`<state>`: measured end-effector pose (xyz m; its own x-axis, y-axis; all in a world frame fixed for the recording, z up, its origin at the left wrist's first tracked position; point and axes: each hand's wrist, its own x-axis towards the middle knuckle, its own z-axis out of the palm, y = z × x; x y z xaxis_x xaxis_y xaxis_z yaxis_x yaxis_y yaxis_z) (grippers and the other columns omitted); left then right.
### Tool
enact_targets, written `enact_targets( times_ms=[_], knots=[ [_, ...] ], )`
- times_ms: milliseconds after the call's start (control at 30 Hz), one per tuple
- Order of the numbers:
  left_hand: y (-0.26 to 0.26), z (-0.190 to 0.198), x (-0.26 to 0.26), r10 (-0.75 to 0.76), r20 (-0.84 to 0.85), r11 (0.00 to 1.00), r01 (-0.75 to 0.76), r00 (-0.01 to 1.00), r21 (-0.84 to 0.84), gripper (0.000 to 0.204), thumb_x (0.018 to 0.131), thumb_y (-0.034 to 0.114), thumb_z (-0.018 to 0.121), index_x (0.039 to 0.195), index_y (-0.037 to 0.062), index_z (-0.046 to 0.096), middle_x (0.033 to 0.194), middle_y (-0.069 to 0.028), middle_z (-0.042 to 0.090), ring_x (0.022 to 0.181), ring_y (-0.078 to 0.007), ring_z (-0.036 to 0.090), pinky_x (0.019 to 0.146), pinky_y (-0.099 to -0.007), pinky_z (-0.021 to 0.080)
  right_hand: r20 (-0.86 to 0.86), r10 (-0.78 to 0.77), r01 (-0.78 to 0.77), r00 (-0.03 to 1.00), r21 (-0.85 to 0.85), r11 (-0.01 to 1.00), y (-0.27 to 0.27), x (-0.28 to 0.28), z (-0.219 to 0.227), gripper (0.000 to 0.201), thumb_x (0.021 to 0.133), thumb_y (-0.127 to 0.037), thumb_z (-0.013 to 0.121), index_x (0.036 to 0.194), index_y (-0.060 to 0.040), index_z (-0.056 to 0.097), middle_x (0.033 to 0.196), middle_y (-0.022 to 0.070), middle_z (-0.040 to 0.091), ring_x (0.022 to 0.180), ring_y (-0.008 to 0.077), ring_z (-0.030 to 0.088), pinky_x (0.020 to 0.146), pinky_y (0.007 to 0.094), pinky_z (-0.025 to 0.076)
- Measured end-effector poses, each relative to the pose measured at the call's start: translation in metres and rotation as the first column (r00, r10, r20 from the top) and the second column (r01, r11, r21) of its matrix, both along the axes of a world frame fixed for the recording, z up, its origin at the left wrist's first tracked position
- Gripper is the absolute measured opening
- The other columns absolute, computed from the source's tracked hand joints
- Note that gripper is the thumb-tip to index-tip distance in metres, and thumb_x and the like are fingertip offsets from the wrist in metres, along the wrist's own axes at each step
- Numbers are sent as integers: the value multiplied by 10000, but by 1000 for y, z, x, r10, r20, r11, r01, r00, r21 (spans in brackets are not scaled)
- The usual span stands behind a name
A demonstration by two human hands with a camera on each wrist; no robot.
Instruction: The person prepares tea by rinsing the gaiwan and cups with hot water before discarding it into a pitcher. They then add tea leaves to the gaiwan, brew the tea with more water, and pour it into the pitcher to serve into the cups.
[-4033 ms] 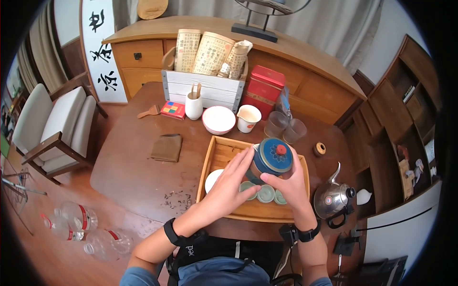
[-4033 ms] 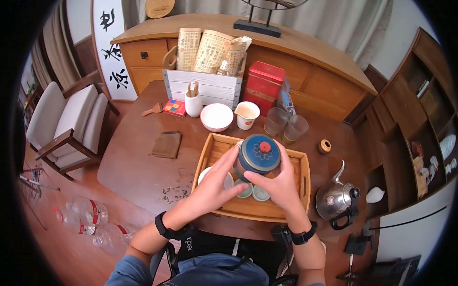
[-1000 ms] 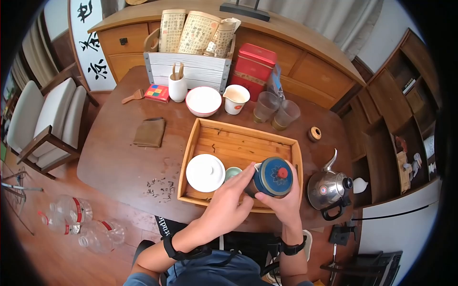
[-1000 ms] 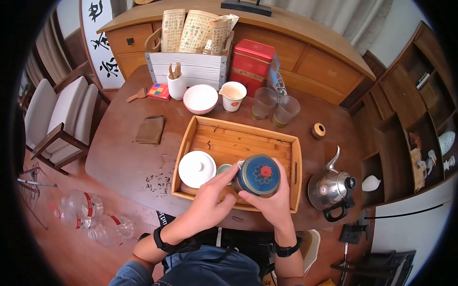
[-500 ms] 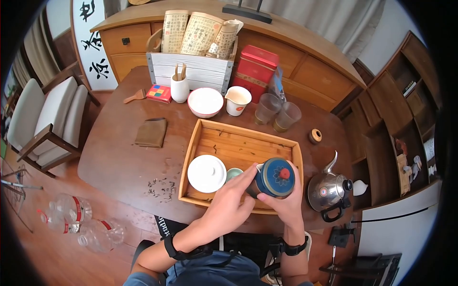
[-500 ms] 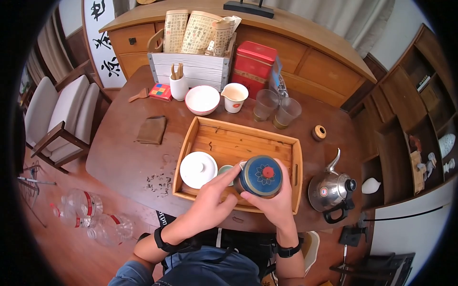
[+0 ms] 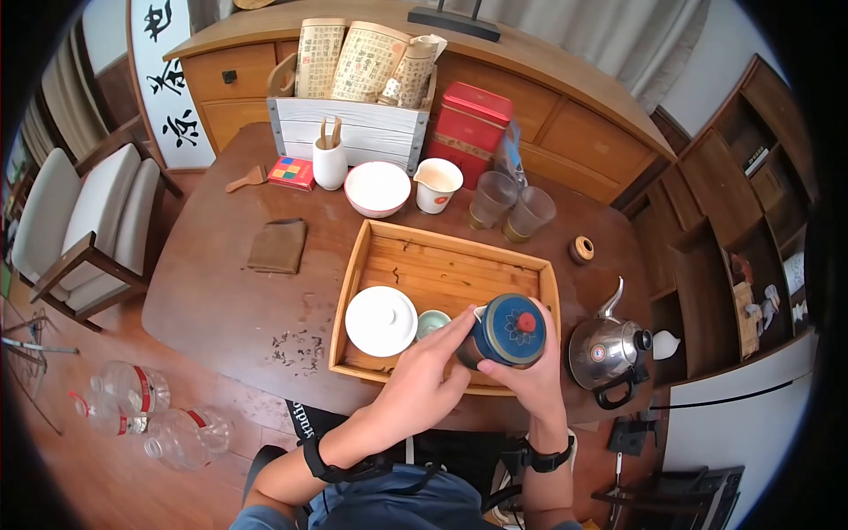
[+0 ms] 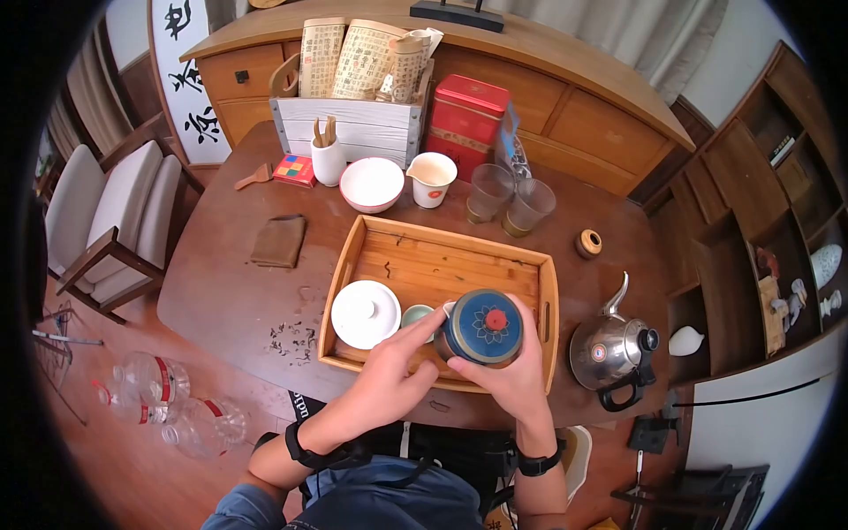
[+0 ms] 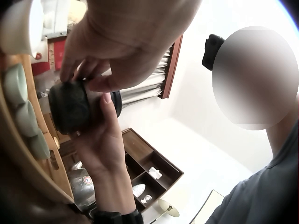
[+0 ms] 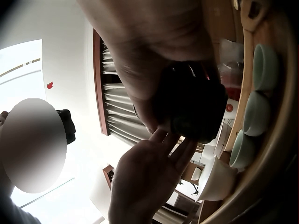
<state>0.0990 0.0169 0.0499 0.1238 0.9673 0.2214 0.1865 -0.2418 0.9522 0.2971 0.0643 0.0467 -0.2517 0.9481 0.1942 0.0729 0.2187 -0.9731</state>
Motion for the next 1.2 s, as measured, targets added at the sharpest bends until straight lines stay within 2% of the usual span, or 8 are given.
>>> enact_targets(
  times_ms=[67, 167, 267, 567, 900, 1200],
  knots=[
    [-2, 1, -3, -14, 9, 999, 15, 1000, -35, 666, 905, -37, 559, 1557, -87, 434, 1532, -318, 537, 1390, -487, 540, 1122, -451, 485, -20, 19, -20, 1000, -23, 1000, 2, 2, -1, 964, 706, -117, 1013, 1488, 3, 462, 1359, 97, 620, 1273, 191, 606, 1120, 362, 495],
    [-1, 1, -2, 8, 9, 1000, -8, 1000, 3, 664, 906, -37, 558, 1556, -89, 435, 1538, -317, 532, 1398, -485, 534, 1125, -452, 482, -15, 13, -13, 1000, -15, 1000, 2, -1, -2, 965, 705, -118, 1014, 1489, 2, 463, 1365, 98, 616, 1278, 192, 605, 1122, 364, 495],
    [-2, 5, -4, -12, 18, 998, 13, 1000, -63, 660, 905, -39, 557, 1553, -90, 439, 1536, -319, 533, 1396, -491, 532, 1127, -455, 481, -13, 22, -23, 1000, -24, 999, 2, 2, -3, 965, 705, -120, 1015, 1488, 1, 465, 1363, 96, 614, 1277, 190, 603, 1121, 362, 495],
    [-1, -5, -2, -6, -5, 1000, 6, 1000, -22, 659, 896, -28, 564, 1542, -90, 449, 1541, -320, 526, 1411, -489, 518, 1178, -471, 438, -9, 22, -23, 1000, -39, 999, 1, 2, -8, 965, 707, -116, 1015, 1491, 2, 464, 1363, 94, 614, 1274, 189, 603, 1120, 359, 495],
    [0, -16, -1, -1, -2, 998, 1, 1000, -60, 660, 909, -2, 582, 1549, -90, 442, 1533, -315, 534, 1430, -479, 506, 1187, -470, 431, -44, 4, -9, 999, -107, 994, 0, 2, -22, 965, 705, -121, 1017, 1487, 3, 465, 1358, 96, 619, 1271, 186, 602, 1116, 357, 495],
    [6, -10, -1, -12, 20, 997, 13, 1000, -76, 660, 917, -3, 583, 1556, -80, 439, 1537, -308, 534, 1422, -479, 513, 1183, -473, 433, -8, 27, -27, 1000, -65, 998, 7, 3, -15, 941, 711, -122, 1011, 1477, 2, 480, 1357, 98, 623, 1266, 190, 607, 1119, 362, 494]
  ],
)
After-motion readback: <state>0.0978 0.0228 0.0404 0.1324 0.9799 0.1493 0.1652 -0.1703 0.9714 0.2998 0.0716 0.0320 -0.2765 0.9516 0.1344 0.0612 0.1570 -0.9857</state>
